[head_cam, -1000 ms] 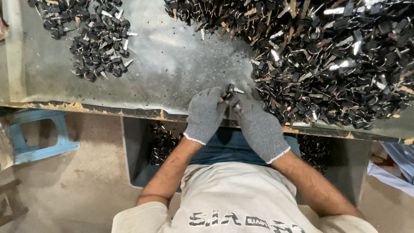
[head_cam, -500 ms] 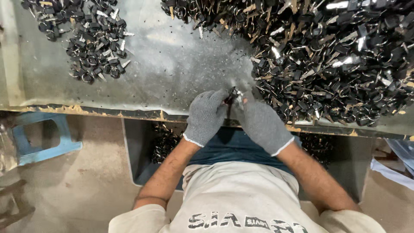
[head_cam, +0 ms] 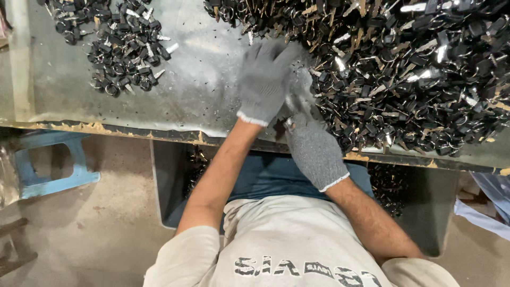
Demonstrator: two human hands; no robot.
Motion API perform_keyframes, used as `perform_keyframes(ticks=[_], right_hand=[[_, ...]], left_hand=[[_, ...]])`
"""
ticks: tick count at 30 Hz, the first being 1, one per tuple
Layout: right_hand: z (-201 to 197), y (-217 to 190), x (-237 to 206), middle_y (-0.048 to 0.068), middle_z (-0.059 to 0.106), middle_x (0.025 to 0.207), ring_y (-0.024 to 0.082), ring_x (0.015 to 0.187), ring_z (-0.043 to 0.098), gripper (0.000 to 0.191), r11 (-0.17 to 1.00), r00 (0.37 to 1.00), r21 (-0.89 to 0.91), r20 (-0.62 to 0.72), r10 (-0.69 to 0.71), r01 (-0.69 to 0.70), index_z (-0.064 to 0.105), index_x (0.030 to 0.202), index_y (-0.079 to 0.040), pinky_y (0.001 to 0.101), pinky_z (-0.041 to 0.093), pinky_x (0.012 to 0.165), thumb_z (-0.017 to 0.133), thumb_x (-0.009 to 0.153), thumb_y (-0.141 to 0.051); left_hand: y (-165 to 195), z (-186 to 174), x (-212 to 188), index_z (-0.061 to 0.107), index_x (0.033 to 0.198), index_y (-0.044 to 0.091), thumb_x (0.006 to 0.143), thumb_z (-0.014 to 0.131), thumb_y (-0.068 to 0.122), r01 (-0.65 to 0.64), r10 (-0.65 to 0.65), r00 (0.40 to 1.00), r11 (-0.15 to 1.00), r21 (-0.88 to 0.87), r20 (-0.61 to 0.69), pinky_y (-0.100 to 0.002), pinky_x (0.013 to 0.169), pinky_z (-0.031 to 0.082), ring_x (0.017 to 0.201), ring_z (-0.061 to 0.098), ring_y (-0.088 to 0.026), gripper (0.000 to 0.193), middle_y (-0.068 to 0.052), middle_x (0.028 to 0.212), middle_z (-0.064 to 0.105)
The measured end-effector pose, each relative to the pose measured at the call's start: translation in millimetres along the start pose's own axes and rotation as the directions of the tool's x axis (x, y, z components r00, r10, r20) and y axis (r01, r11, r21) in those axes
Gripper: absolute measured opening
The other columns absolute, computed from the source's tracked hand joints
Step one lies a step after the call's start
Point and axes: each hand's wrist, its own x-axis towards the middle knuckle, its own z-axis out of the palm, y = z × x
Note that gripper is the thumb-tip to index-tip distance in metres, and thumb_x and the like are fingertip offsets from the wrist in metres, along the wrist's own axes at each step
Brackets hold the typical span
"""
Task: The person, wearing gray gloves, picks small black metal parts one at a time from a large pile on a metal work table and places them into a bin below the table, gradually moving the parts from the table surface into the container.
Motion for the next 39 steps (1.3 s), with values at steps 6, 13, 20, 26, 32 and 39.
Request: perform_keyframes(ticks=[6,13,20,26,32,39], right_hand=[[1.5,9.5,-12.8,0.031,0.067,0.114,0.042,0.08,0.072,0.05,0.991,0.985,0.056,-0.13,-0.114,0.122,0.055,0.132,0.006,0.0467,0.06,0.062,0.064,0.093,-0.024],[-0.6,26.4,-17.5,0.023,0.068,0.09,0.038,0.078,0.072,0.039,0.998,0.997,-0.035,0.05,-0.053,0.055,0.058,0.119,0.003,0.048,0.06,0.063,0.064,0.093,-0.025],[-3.3,17.2,-9.0,0.026,0.068,0.083,0.039,0.068,0.071,0.035,0.998,1.0,-0.056,0.005,0.017,-0.016,0.059,0.117,0.006,0.0465,0.059,0.054,0.062,0.097,-0.021],[-3.4,21.5,-15.2,0.021,0.071,0.079,0.036,0.071,0.072,0.024,0.99,0.984,0.059,0.11,-0.138,0.132,0.064,0.103,-0.003,0.0466,0.058,0.061,0.064,0.095,-0.025],[9.0,26.2,-10.2,0.025,0.069,0.086,0.037,0.068,0.072,0.043,0.998,0.999,-0.06,-0.036,-0.013,0.011,0.057,0.126,0.007,0.0464,0.058,0.055,0.064,0.097,-0.024],[3.8,24.6,6.8,0.023,0.073,0.094,0.039,0.082,0.072,0.062,0.992,0.986,0.114,0.162,0.027,-0.046,0.043,0.152,-0.002,0.0496,0.058,0.07,0.063,0.097,-0.024]], left_hand=[[-6.6,16.0,33.9,0.072,0.104,0.017,0.09,0.075,0.017,-0.259,0.26,0.965,0.965,0.042,-0.043,-0.04,0.076,0.051,0.094,0.06,-0.022,0.014,-0.001,0.098,0.059],[42.9,-46.3,-40.1,0.067,0.115,0.01,0.091,0.072,0.015,0.028,0.042,0.954,0.973,-0.228,0.296,-0.046,0.09,0.054,0.106,0.064,-0.033,0.025,-0.011,0.112,0.065],[30.0,-66.2,-60.8,0.066,0.118,0.006,0.082,0.074,0.013,0.254,-0.168,0.847,0.961,-0.106,0.504,-0.049,0.085,0.053,0.097,0.068,-0.038,0.038,-0.016,0.102,0.071],[35.0,-80.1,-54.4,0.066,0.119,0.006,0.086,0.079,0.017,0.448,-0.211,0.865,0.736,-0.508,0.456,-0.042,0.081,0.06,0.094,0.075,-0.031,0.037,-0.015,0.108,0.072],[25.5,-80.3,-47.2,0.07,0.118,0.009,0.079,0.076,0.015,0.425,-0.249,0.788,0.881,-0.206,0.563,-0.047,0.076,0.054,0.087,0.07,-0.037,0.04,-0.015,0.095,0.072],[14.3,-72.7,-60.9,0.07,0.111,0.012,0.078,0.075,0.015,0.305,-0.156,0.845,0.926,-0.221,0.512,-0.047,0.079,0.054,0.092,0.07,-0.036,0.033,-0.013,0.1,0.073]])
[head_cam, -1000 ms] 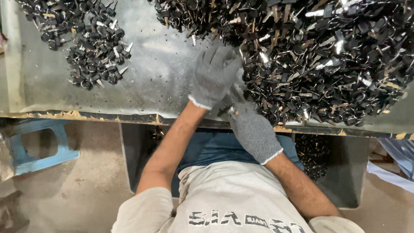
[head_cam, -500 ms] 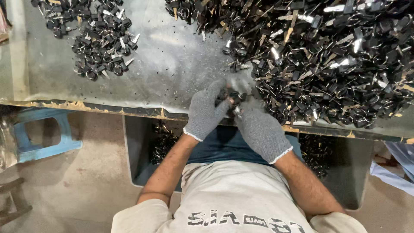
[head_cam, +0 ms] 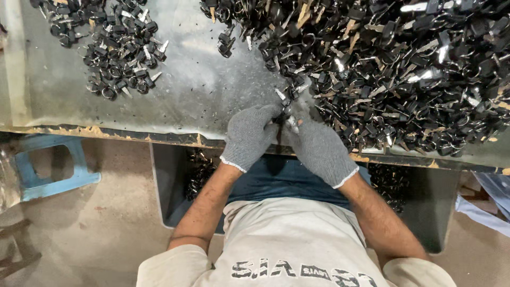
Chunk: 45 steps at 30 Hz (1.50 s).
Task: The person, wearing gray gloves, picks small black metal parts one at a time from a large pile on a metal work table and places them into a bin below the table, gradually moving the parts from the table surface into the container.
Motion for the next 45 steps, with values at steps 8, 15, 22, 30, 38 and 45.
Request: perform_keyframes(ticks=[8,15,22,30,38,45], right_hand=[[-0.2,-10.2,0.3,0.027,0.063,0.128,0.039,0.099,0.073,0.053,0.948,0.893,-0.177,-0.328,-0.309,0.263,0.046,0.143,0.007,0.0435,0.062,0.078,0.059,0.097,-0.016],[-11.4,-23.1,2.4,0.025,0.071,0.096,0.037,0.079,0.073,0.051,0.972,0.986,-0.233,-0.154,-0.068,0.03,0.048,0.141,0.008,0.045,0.06,0.059,0.059,0.096,-0.013],[-20.7,-19.9,2.3,0.026,0.074,0.094,0.039,0.078,0.072,0.048,0.997,0.999,-0.072,-0.039,-0.005,0.003,0.05,0.139,0.002,0.0471,0.058,0.063,0.06,0.1,-0.023],[1.4,-6.8,2.3,0.024,0.071,0.088,0.04,0.071,0.071,0.057,0.984,0.971,-0.056,-0.162,-0.174,0.167,0.049,0.145,0.002,0.0489,0.058,0.059,0.062,0.092,-0.015],[-3.7,-10.8,3.7,0.023,0.072,0.082,0.038,0.066,0.072,0.058,0.987,0.997,-0.161,-0.07,-0.038,0.027,0.042,0.15,0.002,0.0469,0.058,0.056,0.06,0.1,-0.023],[-11.2,-16.5,-23.6,0.034,0.06,0.138,0.037,0.073,0.073,0.081,0.986,0.972,-0.002,-0.169,-0.165,0.167,0.031,0.161,0.004,0.043,0.06,0.054,0.063,0.091,-0.022]], left_hand=[[-11.0,11.6,-1.1,0.067,0.109,0.007,0.088,0.069,0.011,-0.111,0.104,0.992,0.988,0.108,0.07,-0.049,0.086,0.053,0.095,0.067,-0.038,0.022,-0.016,0.099,0.069],[-9.4,15.8,-5.3,0.067,0.111,0.008,0.087,0.068,0.008,-0.139,0.132,0.989,0.98,0.145,0.063,-0.048,0.088,0.053,0.097,0.067,-0.036,0.024,-0.015,0.1,0.069],[-2.7,2.7,-4.6,0.06,0.131,0.007,0.086,0.076,0.02,0.096,-0.101,0.993,0.992,0.076,0.068,-0.047,0.079,0.053,0.09,0.069,-0.034,0.05,-0.012,0.097,0.071],[-6.8,8.2,-5.0,0.068,0.111,0.011,0.082,0.076,0.016,-0.074,0.075,0.997,0.99,0.12,-0.004,-0.047,0.073,0.053,0.086,0.069,-0.034,0.03,-0.011,0.096,0.071],[-1.5,8.8,-6.3,0.066,0.115,0.01,0.083,0.074,0.012,-0.102,0.111,0.989,0.99,0.097,-0.099,-0.047,0.075,0.054,0.088,0.069,-0.035,0.033,-0.012,0.097,0.07],[7.5,-26.1,-0.4,0.053,0.139,0.009,0.085,0.075,0.012,0.13,-0.109,0.991,0.867,-0.482,0.072,-0.039,0.087,0.059,0.097,0.071,-0.03,0.058,-0.009,0.103,0.071]])
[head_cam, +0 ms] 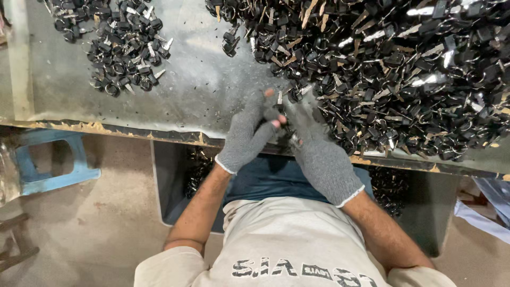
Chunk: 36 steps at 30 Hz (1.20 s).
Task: The person, wearing gray gloves, picks small black metal parts one at a time from a large pile on a metal work table and places them into a bin below the table, gradually moving the parts from the table surface into the container.
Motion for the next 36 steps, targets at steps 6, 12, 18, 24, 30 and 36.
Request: perform_keyframes(ticks=[6,12,18,24,30,36], right_hand=[[8.0,-11.8,5.7,0.019,0.073,0.097,0.037,0.082,0.073,0.029,0.991,0.956,-0.129,0.287,0.066,-0.03,0.061,0.125,-0.011,0.0477,0.059,0.07,0.06,0.106,-0.032],[0.2,-0.9,9.8,0.026,0.07,0.109,0.041,0.088,0.071,0.038,0.999,1.0,0.03,0.0,0.027,-0.027,0.059,0.129,-0.002,0.05,0.06,0.069,0.064,0.096,-0.022],[5.4,2.5,28.9,0.023,0.071,0.095,0.042,0.081,0.072,0.04,0.991,0.982,0.004,0.139,0.129,-0.131,0.058,0.119,0.002,0.0518,0.058,0.069,0.067,0.095,-0.029],[29.8,-6.0,33.2,0.017,0.068,0.079,0.03,0.065,0.071,0.013,0.887,0.991,-0.454,0.052,0.126,-0.089,0.06,0.104,-0.005,0.0391,0.058,0.048,0.059,0.1,-0.017],[19.7,0.0,23.0,0.02,0.069,0.088,0.031,0.07,0.071,0.017,0.944,0.998,-0.328,-0.024,-0.053,0.042,0.059,0.105,0.001,0.0409,0.059,0.054,0.059,0.094,-0.013],[4.9,-4.9,25.6,0.021,0.071,0.079,0.038,0.071,0.072,0.029,0.997,0.995,-0.005,0.072,0.073,-0.073,0.058,0.119,0.002,0.0479,0.057,0.061,0.06,0.098,-0.017]], left_hand=[[-8.8,-0.3,31.7,0.066,0.125,0.015,0.077,0.076,0.012,-0.404,0.396,0.903,0.647,0.647,0.167,-0.043,0.091,0.057,0.107,0.071,-0.03,0.049,-0.005,0.123,0.072],[-13.6,10.1,11.9,0.074,0.109,0.015,0.08,0.082,0.029,0.018,-0.022,1.0,0.812,0.584,0.0,-0.044,0.077,0.054,0.089,0.07,-0.03,0.033,-0.006,0.092,0.072],[-30.0,23.2,1.6,0.07,0.104,0.013,0.079,0.077,0.021,-0.138,0.191,0.981,0.754,0.642,-0.014,-0.047,0.082,0.053,0.093,0.068,-0.032,0.028,-0.008,0.095,0.069],[-51.3,21.4,-5.2,0.062,0.121,0.001,0.087,0.067,0.011,-0.29,0.258,0.954,0.674,0.679,0.152,-0.049,0.088,0.051,0.097,0.063,-0.037,0.036,-0.017,0.102,0.065],[-41.4,23.7,-9.2,0.064,0.115,0.006,0.089,0.066,0.012,-0.177,0.193,0.98,0.774,0.608,0.04,-0.05,0.09,0.051,0.1,0.065,-0.037,0.027,-0.015,0.102,0.068],[-43.1,20.1,-10.2,0.066,0.108,0.007,0.087,0.07,0.017,-0.173,0.207,0.978,0.792,0.586,0.009,-0.048,0.086,0.052,0.096,0.067,-0.036,0.023,-0.014,0.099,0.068]])
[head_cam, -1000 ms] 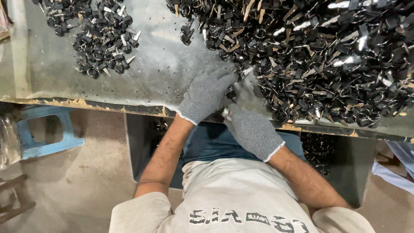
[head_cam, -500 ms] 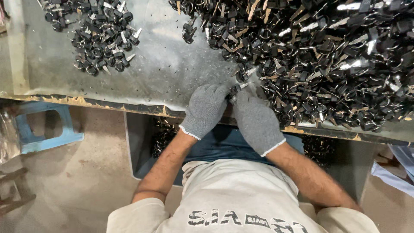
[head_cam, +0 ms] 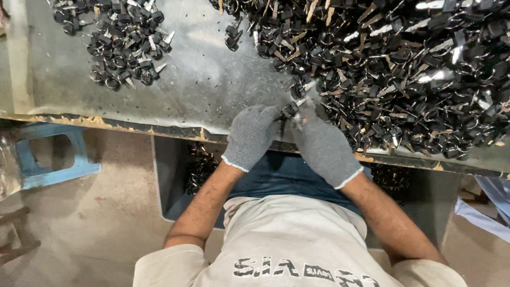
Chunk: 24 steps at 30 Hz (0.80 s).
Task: The person, wearing gray gloves, picks small black metal parts one at a time from a large pile on a metal work table and places them into a bin below the table, gradually moving the parts from the table surface into the container.
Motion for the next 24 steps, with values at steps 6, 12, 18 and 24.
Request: perform_keyframes(ticks=[6,12,18,24], right_hand=[[3.1,3.1,7.3,0.018,0.071,0.079,0.032,0.07,0.073,0.043,0.986,0.996,-0.154,-0.052,-0.078,0.07,0.055,0.135,0.003,0.0422,0.059,0.062,0.059,0.094,-0.009],[12.8,8.2,-4.8,0.011,0.066,0.093,0.027,0.075,0.072,0.025,0.844,0.956,-0.527,-0.182,-0.23,0.103,0.058,0.116,-0.004,0.0336,0.058,0.054,0.059,0.097,-0.02],[35.4,12.9,-4.4,0.008,0.065,0.084,0.022,0.065,0.07,0.012,0.834,0.981,-0.542,-0.086,-0.175,0.102,0.06,0.104,-0.01,0.0356,0.056,0.047,0.059,0.096,-0.019],[41.1,4.5,8.9,0.015,0.069,0.079,0.027,0.058,0.071,0.014,0.905,1.0,-0.425,-0.015,0.016,-0.021,0.061,0.108,-0.004,0.0386,0.056,0.044,0.056,0.102,-0.015]], left_hand=[[4.4,6.1,-0.9,0.064,0.106,0.009,0.089,0.072,0.012,-0.064,0.064,0.998,0.995,0.08,0.002,-0.047,0.089,0.053,0.096,0.066,-0.034,0.019,-0.012,0.096,0.066],[6.6,-2.5,-0.6,0.062,0.115,0.004,0.083,0.07,0.009,-0.054,0.055,0.997,0.998,0.021,-0.059,-0.048,0.088,0.051,0.095,0.065,-0.035,0.033,-0.014,0.096,0.065],[-1.0,7.9,4.4,0.062,0.113,0.007,0.087,0.066,0.005,-0.008,0.007,1.0,1.0,0.014,0.027,-0.049,0.09,0.051,0.098,0.064,-0.035,0.026,-0.013,0.098,0.064],[-1.9,17.1,1.0,0.06,0.12,0.002,0.083,0.062,0.002,-0.086,0.086,0.996,0.996,-0.006,-0.009,-0.05,0.095,0.049,0.104,0.062,-0.039,0.037,-0.017,0.107,0.064]])
